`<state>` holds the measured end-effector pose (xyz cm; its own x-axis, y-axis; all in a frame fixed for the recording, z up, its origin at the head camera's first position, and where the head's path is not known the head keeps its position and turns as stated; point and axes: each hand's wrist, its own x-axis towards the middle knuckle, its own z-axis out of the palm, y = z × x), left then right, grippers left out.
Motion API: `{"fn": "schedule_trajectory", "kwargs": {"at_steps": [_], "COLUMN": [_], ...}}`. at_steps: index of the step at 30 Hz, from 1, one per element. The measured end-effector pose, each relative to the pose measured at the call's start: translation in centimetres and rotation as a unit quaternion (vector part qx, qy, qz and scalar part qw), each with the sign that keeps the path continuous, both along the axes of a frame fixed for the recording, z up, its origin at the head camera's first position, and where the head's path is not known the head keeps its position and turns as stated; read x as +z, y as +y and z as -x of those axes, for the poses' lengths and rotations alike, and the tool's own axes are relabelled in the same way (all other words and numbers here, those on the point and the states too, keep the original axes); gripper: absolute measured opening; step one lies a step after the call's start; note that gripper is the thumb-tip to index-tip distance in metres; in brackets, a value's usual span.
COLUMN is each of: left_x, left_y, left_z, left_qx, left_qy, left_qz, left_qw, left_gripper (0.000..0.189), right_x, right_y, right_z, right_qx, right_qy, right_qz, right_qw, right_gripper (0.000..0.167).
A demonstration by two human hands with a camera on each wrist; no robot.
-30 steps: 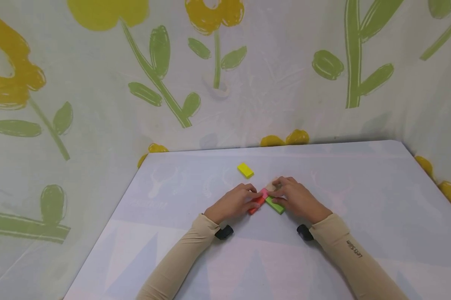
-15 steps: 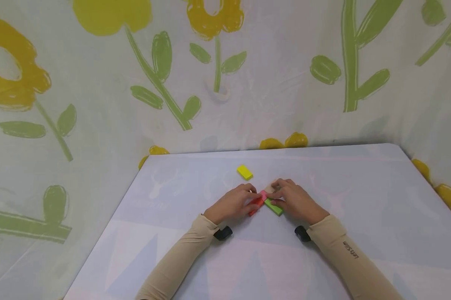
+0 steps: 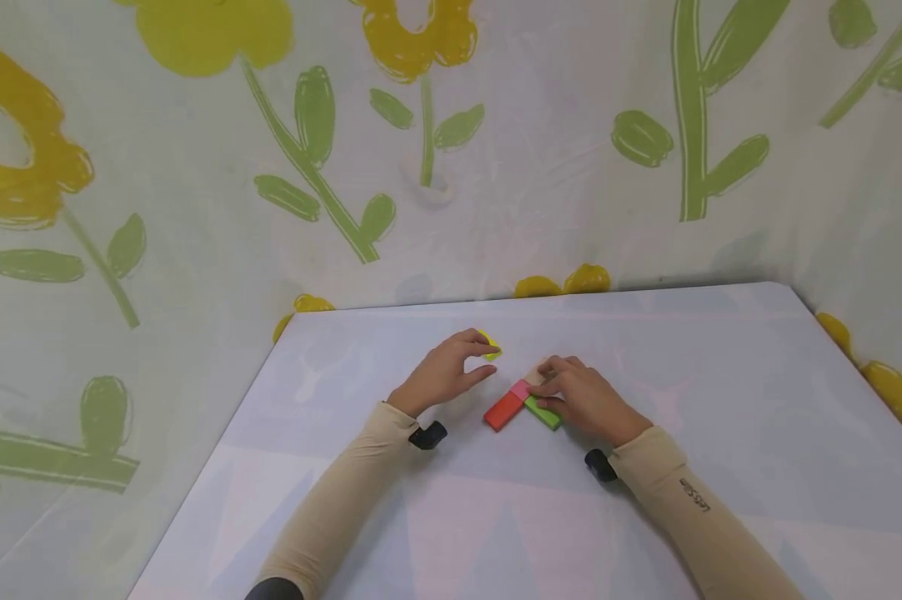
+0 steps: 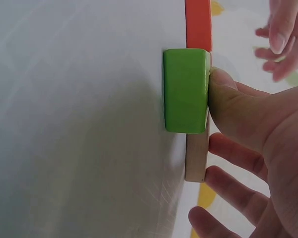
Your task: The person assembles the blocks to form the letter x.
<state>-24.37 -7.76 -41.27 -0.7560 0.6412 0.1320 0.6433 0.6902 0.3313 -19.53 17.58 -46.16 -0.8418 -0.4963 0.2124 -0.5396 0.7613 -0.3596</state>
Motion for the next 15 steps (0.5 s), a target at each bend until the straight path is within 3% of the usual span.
{"fn": "schedule_trajectory", "kwargs": {"at_steps": [7,15], "left_x": [1.8,2.1], "left_y": [-0.9,-0.8], "left_z": [2.5,4.4], "left_qx": [0.015,0.020], "left_qy": [0.003,-0.010], "left_qz": [0.030,0.068], "left_qw": [0.9994,0.9975], "left_gripper": [0.041,0.044], "right_x": [0.1,0.2], "right_y": [-0.1,0.0], "right_z": [0.0,0.0], "right_qx": [-0.005,-0.007], "right_qy": [-0.012,-0.020], "right_qz": [-0.004,0.000], "right_qw": [0.9999,0.9998], "right_gripper": [0.027,0.029]}}
